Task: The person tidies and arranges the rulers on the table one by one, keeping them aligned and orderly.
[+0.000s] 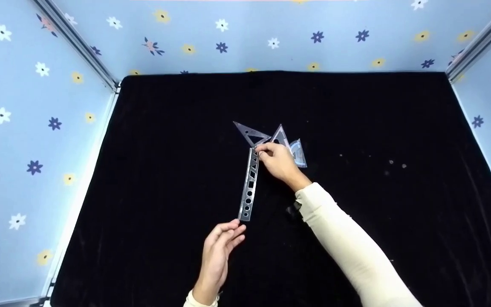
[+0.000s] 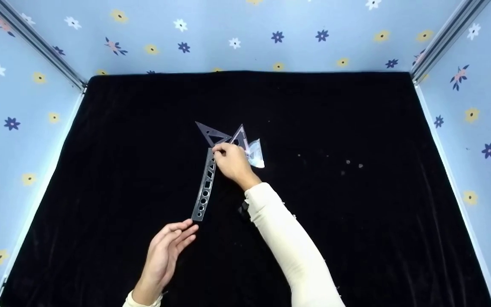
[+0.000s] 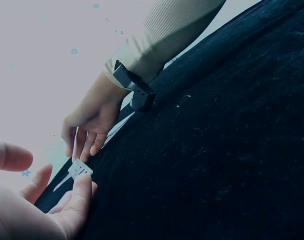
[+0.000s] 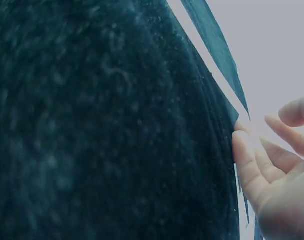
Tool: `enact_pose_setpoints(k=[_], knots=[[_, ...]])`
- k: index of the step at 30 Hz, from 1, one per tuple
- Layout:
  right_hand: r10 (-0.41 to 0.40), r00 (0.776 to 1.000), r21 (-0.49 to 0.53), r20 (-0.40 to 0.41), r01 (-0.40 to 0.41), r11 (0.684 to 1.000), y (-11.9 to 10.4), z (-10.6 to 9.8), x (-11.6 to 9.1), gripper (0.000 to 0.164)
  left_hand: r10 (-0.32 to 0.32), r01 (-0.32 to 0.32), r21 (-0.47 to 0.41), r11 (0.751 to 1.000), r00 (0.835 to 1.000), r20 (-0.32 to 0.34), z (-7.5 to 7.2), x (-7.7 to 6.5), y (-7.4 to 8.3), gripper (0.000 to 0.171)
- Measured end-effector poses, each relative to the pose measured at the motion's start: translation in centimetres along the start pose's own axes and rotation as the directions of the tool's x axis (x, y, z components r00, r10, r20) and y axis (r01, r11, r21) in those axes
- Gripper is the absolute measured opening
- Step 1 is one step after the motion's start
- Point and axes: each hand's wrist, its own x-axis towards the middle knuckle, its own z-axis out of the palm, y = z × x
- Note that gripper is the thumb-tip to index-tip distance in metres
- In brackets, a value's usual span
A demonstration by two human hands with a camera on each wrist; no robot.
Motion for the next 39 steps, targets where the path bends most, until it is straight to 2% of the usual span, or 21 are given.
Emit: enact_pose_setpoints(k=[12,20,31,39], knots=[[0.027,0.999,-0.104,0.026,-0.024,0.994,0.0,0.1,0.0,0.022,-0.001,0.001,0.011,1.000,1.000,0.004,-0.1,-0.3,-0.3,0.021],[0.034,0.995,-0.144,0.091,-0.020,0.989,-0.5,0.4,0.1,0.026,0.008,-0.008,0.009,1.000,1.000,-0.003,-0.2,-0.5,-0.2,0.022],[-0.001,0.986,-0.204,0.167,0.035,0.978,-1.1,0.8,0.3,0.030,0.024,-0.022,0.031,0.999,0.999,-0.043,-0.3,-0.5,-0.1,0.022],[0.032,0.978,-0.256,0.207,0.023,0.966,-1.4,0.9,0.5,0.033,0.033,-0.031,0.034,0.999,0.998,-0.050,-0.2,-0.3,0.0,0.025]])
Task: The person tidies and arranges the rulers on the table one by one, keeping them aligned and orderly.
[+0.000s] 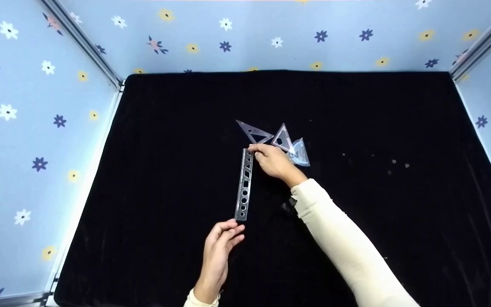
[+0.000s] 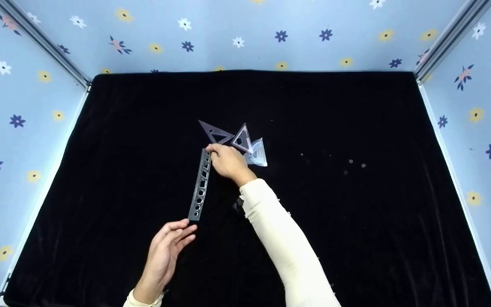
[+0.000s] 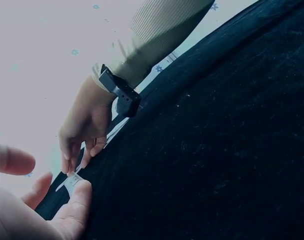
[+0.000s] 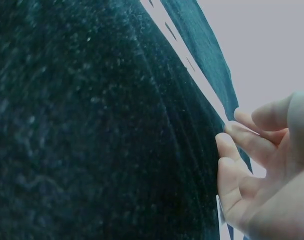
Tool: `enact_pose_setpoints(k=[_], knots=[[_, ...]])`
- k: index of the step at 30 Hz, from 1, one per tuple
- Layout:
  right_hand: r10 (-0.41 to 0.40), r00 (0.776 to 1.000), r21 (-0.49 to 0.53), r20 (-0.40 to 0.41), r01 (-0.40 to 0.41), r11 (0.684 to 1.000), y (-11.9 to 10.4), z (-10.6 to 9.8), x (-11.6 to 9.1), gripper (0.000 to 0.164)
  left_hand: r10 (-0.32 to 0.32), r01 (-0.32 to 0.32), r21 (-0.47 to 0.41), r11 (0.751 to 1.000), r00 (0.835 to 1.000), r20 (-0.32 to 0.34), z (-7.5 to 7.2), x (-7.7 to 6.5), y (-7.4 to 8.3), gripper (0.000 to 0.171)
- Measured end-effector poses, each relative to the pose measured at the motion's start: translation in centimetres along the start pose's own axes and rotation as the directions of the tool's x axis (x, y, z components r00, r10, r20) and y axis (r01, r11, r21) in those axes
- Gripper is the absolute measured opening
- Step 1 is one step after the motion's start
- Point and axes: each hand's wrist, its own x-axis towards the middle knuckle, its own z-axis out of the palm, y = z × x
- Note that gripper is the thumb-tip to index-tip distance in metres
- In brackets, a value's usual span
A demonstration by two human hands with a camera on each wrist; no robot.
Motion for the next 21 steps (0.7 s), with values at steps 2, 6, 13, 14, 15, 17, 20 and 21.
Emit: enact_pose_setpoints(k=[2,6,13,14,15,17,20,21], knots=[[0.011,1.000,-0.013,0.005,-0.011,1.000,0.02,-0.02,-0.01,0.034,0.001,-0.001,0.004,1.000,1.000,-0.007,0.09,0.04,-0.03,0.026],[0.026,1.000,-0.036,0.015,-0.025,0.999,0.08,-0.05,-0.06,0.035,0.020,-0.018,0.063,0.998,0.999,-0.026,0.33,0.06,-0.20,0.025],[0.032,0.999,-0.038,0.016,-0.032,0.999,0.27,-0.04,-0.25,0.039,0.123,-0.107,0.274,0.956,0.991,-0.044,0.74,0.26,-0.61,0.021],[0.033,0.999,-0.037,0.016,-0.032,0.999,0.30,-0.01,-0.27,0.041,0.137,-0.117,0.297,0.948,0.989,-0.047,0.77,0.30,-0.66,0.021],[0.032,0.999,-0.035,0.017,-0.031,0.999,0.32,0.02,-0.30,0.042,0.150,-0.128,0.316,0.940,0.987,-0.047,0.78,0.33,-0.70,0.022],[0.022,1.000,-0.033,0.022,-0.022,0.999,0.36,0.10,-0.32,0.044,0.165,-0.138,0.344,0.929,0.985,-0.051,0.79,0.42,-0.74,0.023],[0.001,1.000,-0.033,0.031,0.000,0.999,0.39,0.22,-0.39,0.048,0.181,-0.145,0.388,0.910,0.982,-0.057,0.77,0.47,-0.71,0.023],[-0.010,0.999,-0.032,0.035,0.011,0.999,0.42,0.26,-0.41,0.049,0.184,-0.144,0.410,0.901,0.981,-0.058,0.75,0.47,-0.69,0.023]])
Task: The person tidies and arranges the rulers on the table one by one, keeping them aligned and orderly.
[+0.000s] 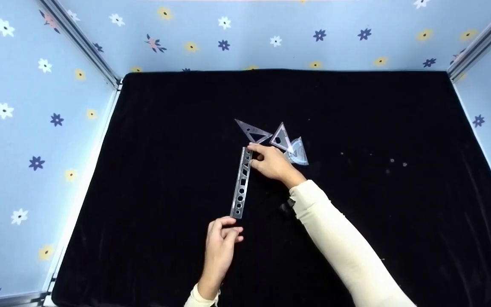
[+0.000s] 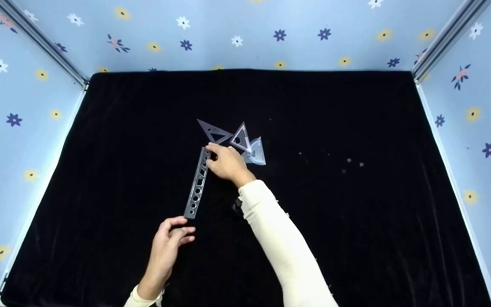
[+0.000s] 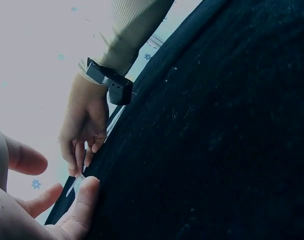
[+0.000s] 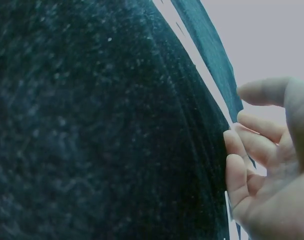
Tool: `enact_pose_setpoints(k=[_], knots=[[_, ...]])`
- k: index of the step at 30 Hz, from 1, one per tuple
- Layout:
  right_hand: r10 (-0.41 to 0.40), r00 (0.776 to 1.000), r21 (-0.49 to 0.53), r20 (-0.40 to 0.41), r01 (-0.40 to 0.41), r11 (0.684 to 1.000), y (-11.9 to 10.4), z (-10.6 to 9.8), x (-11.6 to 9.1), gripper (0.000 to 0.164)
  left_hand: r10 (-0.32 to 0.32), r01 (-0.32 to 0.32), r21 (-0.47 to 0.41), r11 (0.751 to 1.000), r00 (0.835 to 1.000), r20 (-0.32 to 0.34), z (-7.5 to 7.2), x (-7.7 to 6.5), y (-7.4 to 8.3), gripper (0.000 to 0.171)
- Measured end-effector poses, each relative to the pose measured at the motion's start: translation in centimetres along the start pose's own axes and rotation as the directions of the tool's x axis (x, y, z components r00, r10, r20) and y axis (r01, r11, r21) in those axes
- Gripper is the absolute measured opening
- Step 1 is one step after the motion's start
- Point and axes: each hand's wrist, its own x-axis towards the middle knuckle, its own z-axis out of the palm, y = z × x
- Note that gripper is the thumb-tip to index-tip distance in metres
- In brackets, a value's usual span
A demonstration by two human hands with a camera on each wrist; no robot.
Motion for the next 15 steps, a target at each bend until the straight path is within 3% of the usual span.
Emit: enact_pose_setpoints(k=[7,15], knots=[[-0.056,0.998,-0.038,0.009,0.056,0.998,0.08,0.15,-0.17,0.056,0.022,-0.020,0.223,0.975,1.000,-0.005,-0.28,0.23,0.25,0.025],[-0.059,0.998,-0.131,-0.014,0.056,0.990,0.11,0.50,-0.69,0.060,0.119,-0.105,0.465,0.879,0.993,-0.001,-0.31,0.26,0.15,0.027]])
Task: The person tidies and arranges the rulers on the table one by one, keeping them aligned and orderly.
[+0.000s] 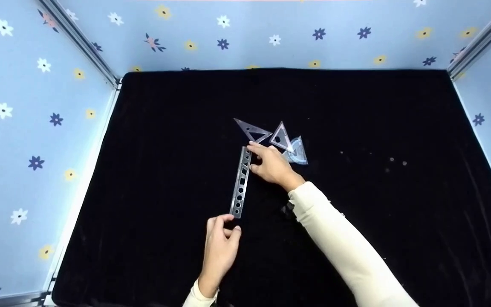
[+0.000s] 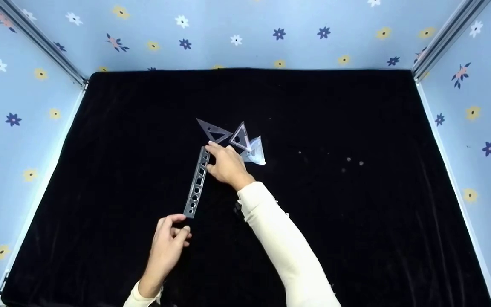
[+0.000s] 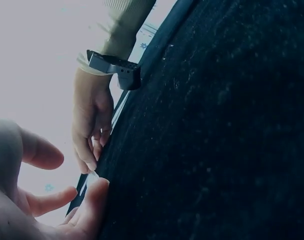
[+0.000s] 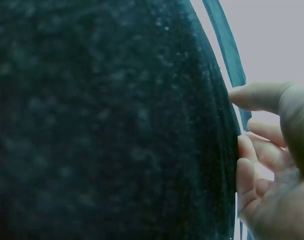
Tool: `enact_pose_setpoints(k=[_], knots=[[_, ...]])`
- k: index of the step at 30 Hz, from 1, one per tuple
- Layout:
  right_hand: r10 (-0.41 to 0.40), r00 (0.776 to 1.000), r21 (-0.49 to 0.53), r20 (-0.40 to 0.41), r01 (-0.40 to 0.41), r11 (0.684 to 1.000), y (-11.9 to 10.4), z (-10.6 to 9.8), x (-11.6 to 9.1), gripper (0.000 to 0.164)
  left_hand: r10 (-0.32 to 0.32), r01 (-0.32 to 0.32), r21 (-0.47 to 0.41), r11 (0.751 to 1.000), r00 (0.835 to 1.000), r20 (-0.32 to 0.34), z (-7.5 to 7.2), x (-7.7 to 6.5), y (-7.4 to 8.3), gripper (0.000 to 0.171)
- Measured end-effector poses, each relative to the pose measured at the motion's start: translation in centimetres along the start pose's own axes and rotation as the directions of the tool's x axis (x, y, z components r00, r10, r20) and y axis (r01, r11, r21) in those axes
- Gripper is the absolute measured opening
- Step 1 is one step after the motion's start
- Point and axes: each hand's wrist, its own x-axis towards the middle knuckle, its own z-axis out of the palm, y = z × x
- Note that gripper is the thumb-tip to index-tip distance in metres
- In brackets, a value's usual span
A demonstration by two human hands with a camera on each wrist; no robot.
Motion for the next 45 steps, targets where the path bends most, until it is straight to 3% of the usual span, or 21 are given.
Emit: enact_pose_setpoints(k=[9,15,18,26,34,45], knots=[[-0.056,0.998,-0.001,-0.023,0.056,0.998,-0.2,0.2,-0.9,0.055,0.167,-0.155,0.161,0.975,0.984,-0.063,-0.3,0.4,-0.5,0.018],[-0.074,0.997,0.012,-0.030,0.074,0.997,-0.1,0.2,-1.5,0.051,0.330,-0.297,0.240,0.924,0.938,-0.111,-0.3,0.8,-1.1,0.018],[-0.091,0.996,0.000,-0.022,0.091,0.996,0.0,0.1,-1.6,0.051,0.382,-0.344,0.263,0.901,0.918,-0.108,-0.3,1.0,-1.2,0.019],[-0.111,0.994,-0.040,0.006,0.111,0.993,0.1,-0.3,-2.0,0.051,0.415,-0.387,0.305,0.870,0.909,-0.032,-0.3,1.1,-1.3,0.026],[-0.175,0.983,-0.102,0.050,0.180,0.978,0.0,-0.4,-2.8,0.049,0.471,-0.439,0.352,0.827,0.882,-0.005,-0.3,0.8,-1.6,0.026],[-0.174,0.980,-0.156,0.092,0.187,0.970,-0.1,-0.3,-3.3,0.049,0.455,-0.429,0.345,0.835,0.890,0.007,-0.3,0.5,-1.6,0.026]])
